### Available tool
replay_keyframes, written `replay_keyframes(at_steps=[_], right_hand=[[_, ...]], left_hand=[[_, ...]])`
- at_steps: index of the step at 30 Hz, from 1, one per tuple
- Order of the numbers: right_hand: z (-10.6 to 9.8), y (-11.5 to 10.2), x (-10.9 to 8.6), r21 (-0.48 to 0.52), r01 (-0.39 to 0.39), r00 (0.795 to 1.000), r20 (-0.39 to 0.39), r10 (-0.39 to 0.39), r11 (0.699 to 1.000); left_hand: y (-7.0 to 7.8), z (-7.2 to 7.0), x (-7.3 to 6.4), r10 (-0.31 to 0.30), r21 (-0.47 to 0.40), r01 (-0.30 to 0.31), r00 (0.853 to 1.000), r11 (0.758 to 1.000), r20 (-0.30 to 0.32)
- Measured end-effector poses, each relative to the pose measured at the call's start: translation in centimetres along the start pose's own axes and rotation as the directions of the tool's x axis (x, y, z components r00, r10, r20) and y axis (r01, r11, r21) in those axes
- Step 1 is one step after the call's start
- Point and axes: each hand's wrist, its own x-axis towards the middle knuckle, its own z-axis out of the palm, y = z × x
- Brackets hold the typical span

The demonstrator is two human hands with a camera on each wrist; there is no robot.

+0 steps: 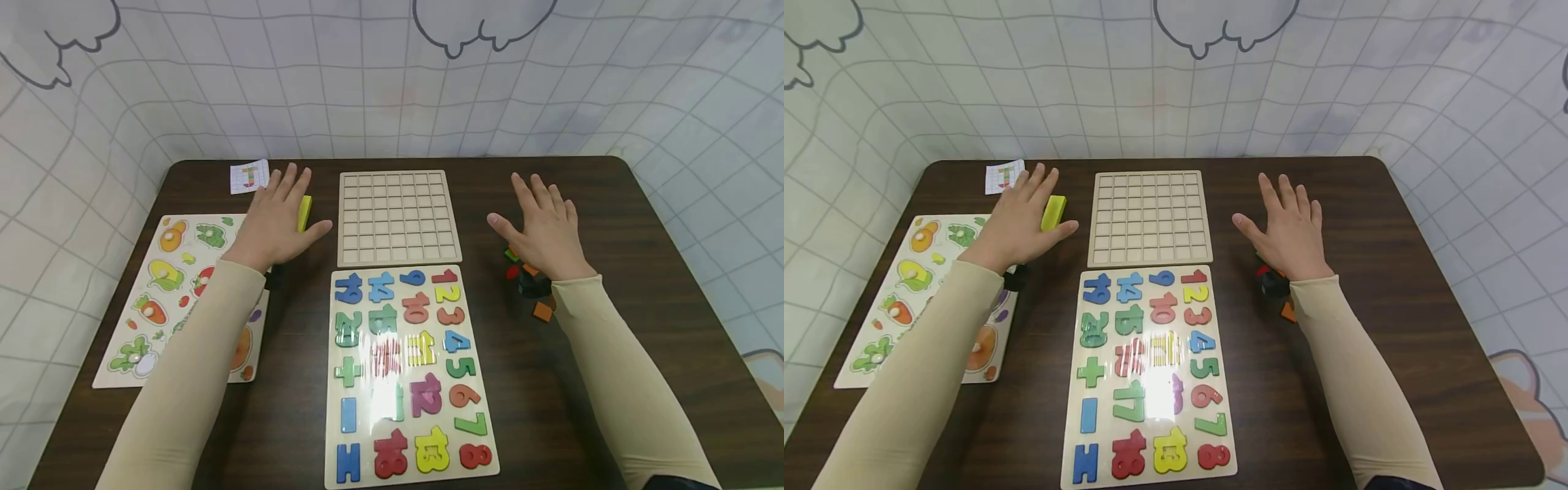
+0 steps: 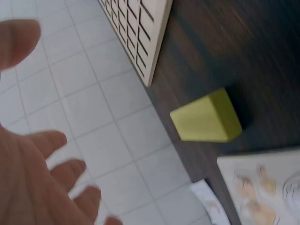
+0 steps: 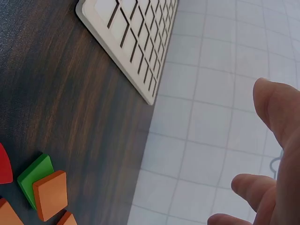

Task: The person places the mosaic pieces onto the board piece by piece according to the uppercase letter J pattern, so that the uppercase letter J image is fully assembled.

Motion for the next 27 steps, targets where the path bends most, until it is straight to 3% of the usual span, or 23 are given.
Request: replay_keyframes(at_steps=[3,6,16,27], right_hand=[[-0.1,0.0,0.0,0.001,-0.002,1.000,0.002,0.002,1.000],[-0.1,0.1,-0.1,0.001,-0.005,1.000,0.003,0.005,1.000],[0.0,0.7,-0.3,0.004,-0.021,1.000,0.015,0.021,1.000],[-0.1,1.5,-0.7,0.011,-0.039,0.999,0.019,0.039,0.999]], left_hand=[[0.3,0.4,0.5,0.066,-0.067,-0.063,0.997,0.996,0.046],[0.7,1.1,1.0,0.098,-0.117,-0.087,0.991,0.989,0.093],[2.0,3.4,2.9,0.133,-0.223,-0.083,0.967,0.971,0.219],[2.5,4.2,4.2,0.123,-0.231,-0.049,0.940,0.972,0.319]])
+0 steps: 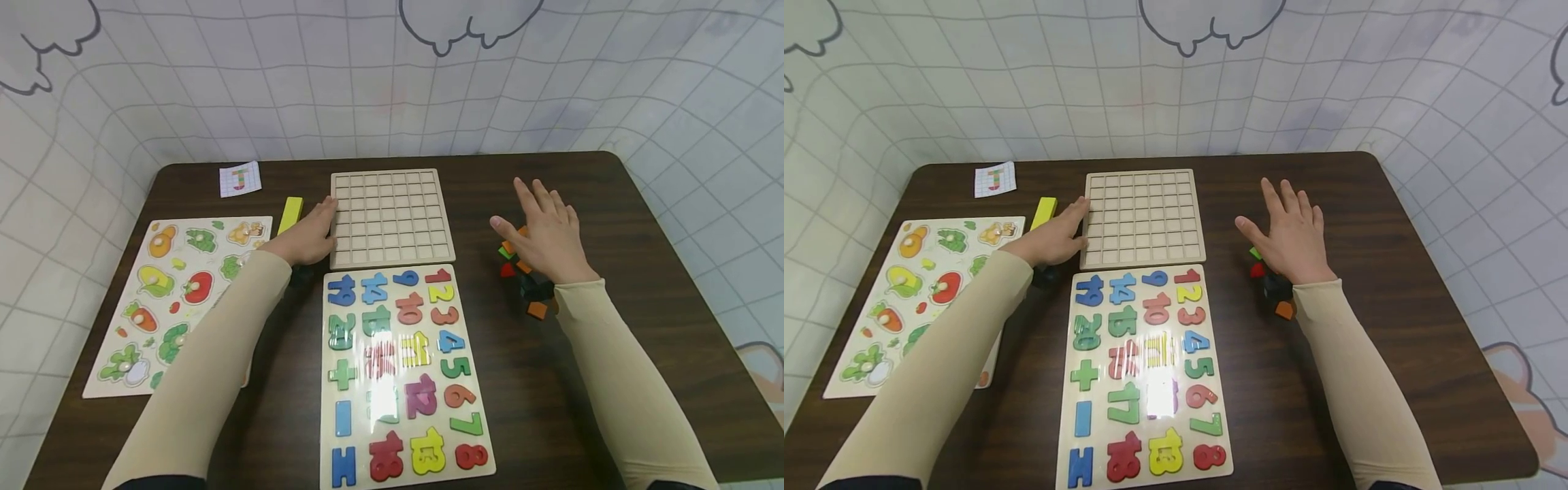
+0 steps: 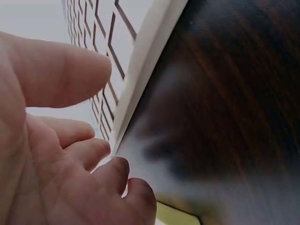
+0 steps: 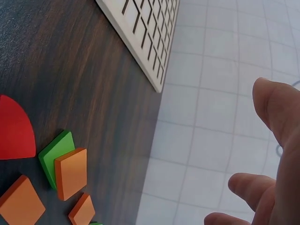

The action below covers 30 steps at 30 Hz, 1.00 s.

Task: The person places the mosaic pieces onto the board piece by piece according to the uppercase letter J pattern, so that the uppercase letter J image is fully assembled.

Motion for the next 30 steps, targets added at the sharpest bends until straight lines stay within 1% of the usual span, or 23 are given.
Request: replay_keyframes(at_steps=[4,7,10,13,15,17,20,25,30], right_hand=[[-0.1,0.5,-0.2,0.001,-0.008,1.000,-0.002,0.008,1.000],[0.1,0.6,0.0,0.008,-0.002,1.000,0.007,0.002,1.000],[0.3,0.8,0.4,0.000,0.004,0.999,0.036,-0.004,1.000],[0.5,1.2,0.6,-0.041,0.000,0.997,0.077,0.003,0.999],[0.7,1.7,0.5,-0.081,-0.015,0.994,0.109,0.024,0.997],[1.0,1.6,0.9,-0.110,-0.017,0.990,0.136,0.032,0.994],[1.4,1.9,1.1,-0.119,-0.033,0.988,0.146,0.050,0.992],[1.8,2.9,1.0,-0.112,-0.062,0.987,0.140,0.078,0.992],[2.0,3.0,1.5,-0.123,-0.053,0.984,0.162,0.072,0.991]], left_hand=[[0.0,0.3,0.4,0.010,0.011,-0.010,0.999,1.000,0.041],[-0.2,0.3,0.3,0.005,0.009,-0.006,0.999,1.000,0.053],[-0.5,0.3,0.0,-0.002,-0.006,0.003,0.998,1.000,0.061],[-0.5,0.4,0.1,-0.001,-0.019,0.003,0.997,1.000,0.071],[-0.4,0.5,0.4,0.005,-0.023,-0.003,0.997,1.000,0.079],[-0.7,0.4,0.1,-0.002,-0.021,0.004,0.997,1.000,0.077],[-0.9,0.4,0.0,-0.012,-0.012,0.013,0.997,1.000,0.073],[-0.7,0.7,0.5,-0.012,-0.007,0.013,0.997,1.000,0.075],[-0.8,0.7,0.6,-0.030,0.001,0.030,0.997,1.000,0.075]])
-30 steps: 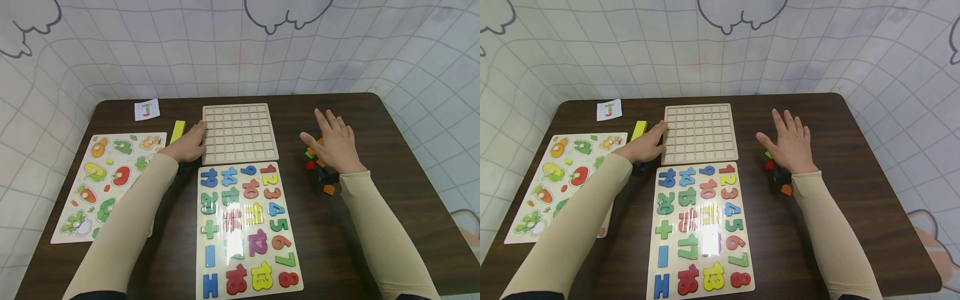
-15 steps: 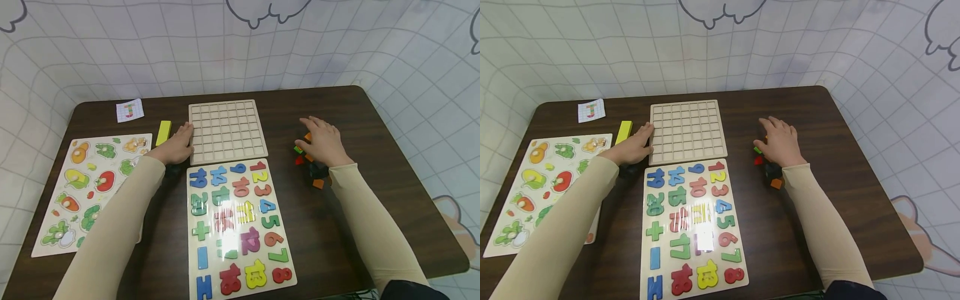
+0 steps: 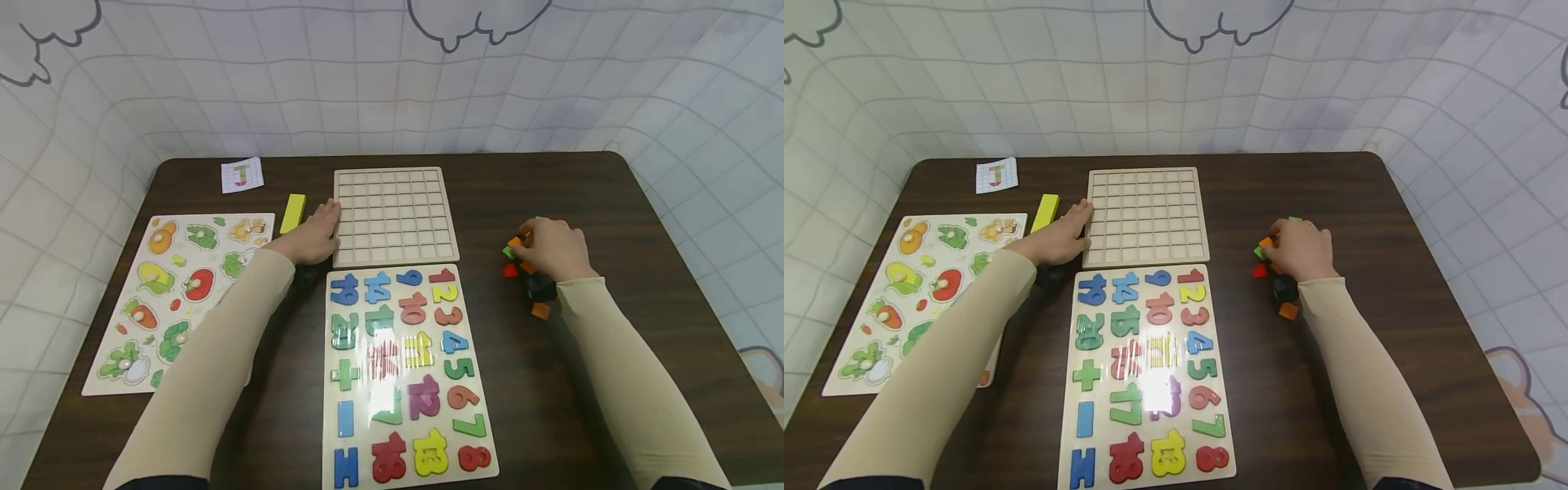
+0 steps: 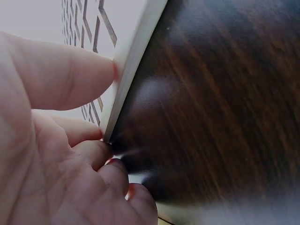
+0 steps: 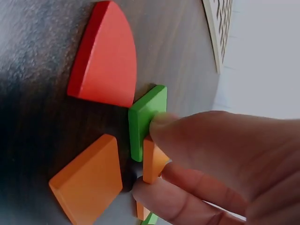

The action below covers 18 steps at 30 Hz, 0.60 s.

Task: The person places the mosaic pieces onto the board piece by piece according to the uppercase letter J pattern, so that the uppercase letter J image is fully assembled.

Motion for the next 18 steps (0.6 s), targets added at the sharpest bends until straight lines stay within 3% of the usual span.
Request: replay_keyframes(at_steps=[6,10,18], right_hand=[[-0.2,-0.3,0.4,-0.021,0.018,0.999,-0.029,-0.019,1.000],[-0.6,-1.7,1.1,-0.023,0.065,0.995,-0.076,-0.066,0.998],[-0.1,-7.0,5.9,0.005,0.183,0.980,-0.082,-0.182,0.983]], left_hand=[[0.3,-0.2,-0.1,0.003,-0.003,-0.003,1.000,1.000,-0.002],[0.3,-0.3,-0.2,0.013,-0.003,-0.013,1.000,1.000,-0.003],[0.2,0.1,-0.3,0.016,-0.001,-0.016,1.000,1.000,-0.008]])
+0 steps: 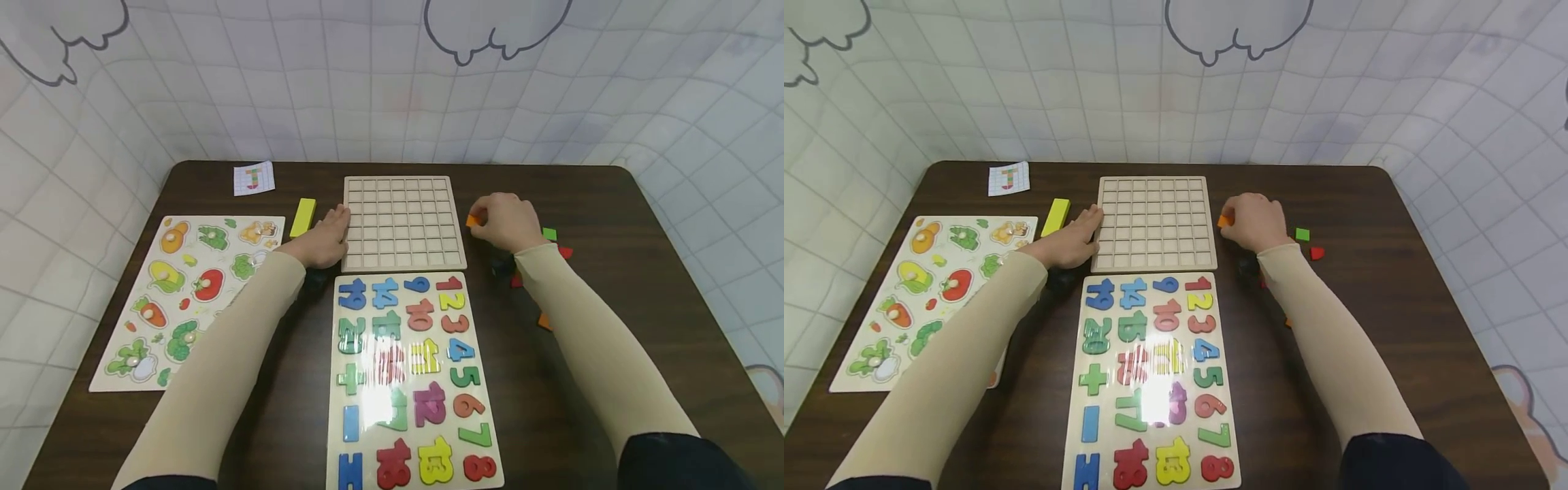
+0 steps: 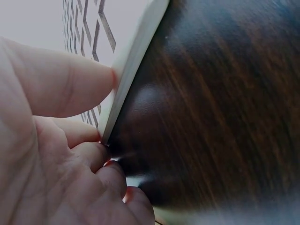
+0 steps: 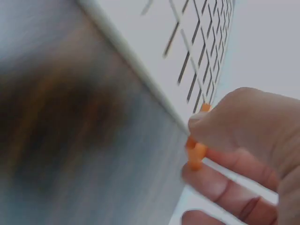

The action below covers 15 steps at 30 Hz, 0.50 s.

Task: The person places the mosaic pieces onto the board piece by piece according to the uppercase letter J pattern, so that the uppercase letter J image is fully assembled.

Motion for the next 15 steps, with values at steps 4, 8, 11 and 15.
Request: replay_keyframes(at_steps=[4,8,11,15], right_hand=[[1.1,-2.1,3.2,0.039,0.054,0.998,0.024,-0.055,0.998],[2.0,-4.0,5.9,0.053,0.079,0.995,0.051,-0.081,0.995],[2.5,-5.3,7.6,0.065,0.087,0.993,0.072,-0.091,0.994],[3.2,-7.2,9.6,0.100,0.112,0.989,0.089,-0.121,0.989]], left_hand=[[0.0,0.5,0.1,-0.004,0.010,0.004,1.000,1.000,-0.004],[0.2,0.5,0.1,-0.013,0.006,0.013,1.000,1.000,-0.003],[0.3,0.3,0.1,-0.024,-0.001,0.024,1.000,1.000,-0.004],[0.3,0.0,0.1,-0.038,0.005,0.038,0.999,0.999,-0.012]])
